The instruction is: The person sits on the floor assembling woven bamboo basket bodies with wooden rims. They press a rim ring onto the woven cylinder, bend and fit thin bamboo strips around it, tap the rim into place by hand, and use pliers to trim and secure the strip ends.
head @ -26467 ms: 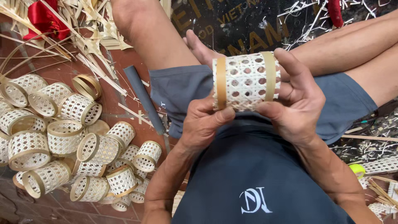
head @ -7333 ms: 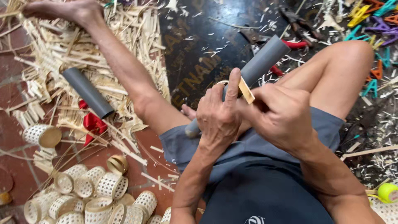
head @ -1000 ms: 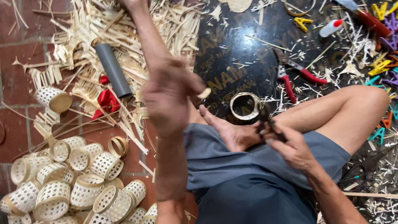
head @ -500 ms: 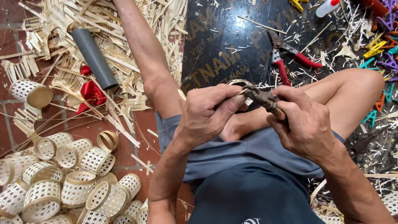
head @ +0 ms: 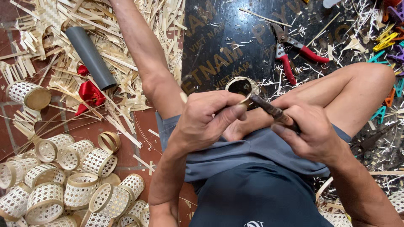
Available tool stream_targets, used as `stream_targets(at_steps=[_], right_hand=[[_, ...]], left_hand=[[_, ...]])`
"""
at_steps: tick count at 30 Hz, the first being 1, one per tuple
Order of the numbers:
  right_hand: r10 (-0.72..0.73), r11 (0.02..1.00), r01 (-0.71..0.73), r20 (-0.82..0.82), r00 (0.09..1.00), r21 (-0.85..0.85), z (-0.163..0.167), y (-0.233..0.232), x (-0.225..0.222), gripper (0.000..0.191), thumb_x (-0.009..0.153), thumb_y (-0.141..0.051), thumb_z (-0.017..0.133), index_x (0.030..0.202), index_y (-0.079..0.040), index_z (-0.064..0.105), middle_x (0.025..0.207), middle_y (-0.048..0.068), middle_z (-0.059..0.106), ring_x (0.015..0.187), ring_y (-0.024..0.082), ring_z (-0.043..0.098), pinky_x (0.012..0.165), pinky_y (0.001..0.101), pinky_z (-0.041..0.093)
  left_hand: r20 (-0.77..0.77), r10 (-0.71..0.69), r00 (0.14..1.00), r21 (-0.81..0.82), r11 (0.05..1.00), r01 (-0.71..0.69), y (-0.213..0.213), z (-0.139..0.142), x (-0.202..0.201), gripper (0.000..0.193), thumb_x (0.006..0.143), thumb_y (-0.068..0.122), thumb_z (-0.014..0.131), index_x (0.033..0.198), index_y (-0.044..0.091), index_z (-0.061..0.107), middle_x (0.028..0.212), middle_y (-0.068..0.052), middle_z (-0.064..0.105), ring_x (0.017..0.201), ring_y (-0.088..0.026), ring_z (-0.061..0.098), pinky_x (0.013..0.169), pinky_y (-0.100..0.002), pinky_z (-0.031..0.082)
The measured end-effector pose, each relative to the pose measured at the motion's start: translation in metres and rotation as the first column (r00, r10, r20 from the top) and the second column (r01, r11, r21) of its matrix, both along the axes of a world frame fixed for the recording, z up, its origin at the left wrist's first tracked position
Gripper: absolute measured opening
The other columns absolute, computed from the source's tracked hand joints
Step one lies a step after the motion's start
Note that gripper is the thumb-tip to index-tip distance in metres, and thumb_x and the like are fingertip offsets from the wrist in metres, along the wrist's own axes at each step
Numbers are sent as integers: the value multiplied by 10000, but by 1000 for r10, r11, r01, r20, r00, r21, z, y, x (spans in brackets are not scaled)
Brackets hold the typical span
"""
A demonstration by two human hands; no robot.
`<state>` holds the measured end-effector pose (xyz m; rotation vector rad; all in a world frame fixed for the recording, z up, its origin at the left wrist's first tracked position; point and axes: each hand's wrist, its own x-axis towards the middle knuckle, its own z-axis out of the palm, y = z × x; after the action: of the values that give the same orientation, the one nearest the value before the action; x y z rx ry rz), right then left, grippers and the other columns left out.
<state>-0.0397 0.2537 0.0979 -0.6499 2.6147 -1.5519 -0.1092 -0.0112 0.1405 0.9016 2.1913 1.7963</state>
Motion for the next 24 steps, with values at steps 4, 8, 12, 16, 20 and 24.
stream_targets(at_steps=[4,8,12,16,20,24], right_hand=[[-59,973,120,-287,956,199,7,-12,-5,221,884,-75,736,945,-11,534,1078,218,676,829,348,686,678,423,541],[-29,994,55,-245,969,99,-5,-10,-2,232,953,-79,698,919,-27,474,1049,183,656,840,312,666,717,388,532],[135,947,-22,333,933,-320,-22,0,4,208,973,-100,645,874,-42,472,823,60,603,697,186,547,662,302,489],[244,888,-45,384,890,-458,-23,0,3,192,989,-99,632,893,-41,477,872,80,620,722,200,563,679,312,500],[30,999,-22,-177,984,48,-13,-9,-4,188,912,-105,669,984,-4,528,1134,225,654,850,342,664,725,400,525],[8,993,14,-185,983,120,-9,-14,-6,185,912,-95,698,968,-13,542,1070,189,675,834,364,682,712,432,531]], left_hand=[[17,82,996,-60,995,-81,5,3,7,141,1058,122,688,1132,1,687,883,-68,726,774,-121,724,675,-267,571],[144,63,988,-83,995,-52,5,3,9,137,1023,120,699,1089,0,706,815,-54,729,671,-108,699,589,-254,552],[55,38,998,-103,994,-32,1,-1,8,113,1015,112,712,1057,8,721,787,-63,719,670,-97,708,586,-259,538],[57,23,998,-85,996,-18,0,-2,6,102,1004,110,720,1023,9,724,765,-72,711,639,-96,704,566,-258,529],[110,119,987,-129,986,-104,3,-2,8,135,986,114,734,1063,4,722,754,-61,713,619,-109,671,557,-258,521],[93,160,983,-218,966,-137,2,-2,14,141,950,132,776,1012,15,728,728,-62,701,592,-102,658,544,-262,510]])
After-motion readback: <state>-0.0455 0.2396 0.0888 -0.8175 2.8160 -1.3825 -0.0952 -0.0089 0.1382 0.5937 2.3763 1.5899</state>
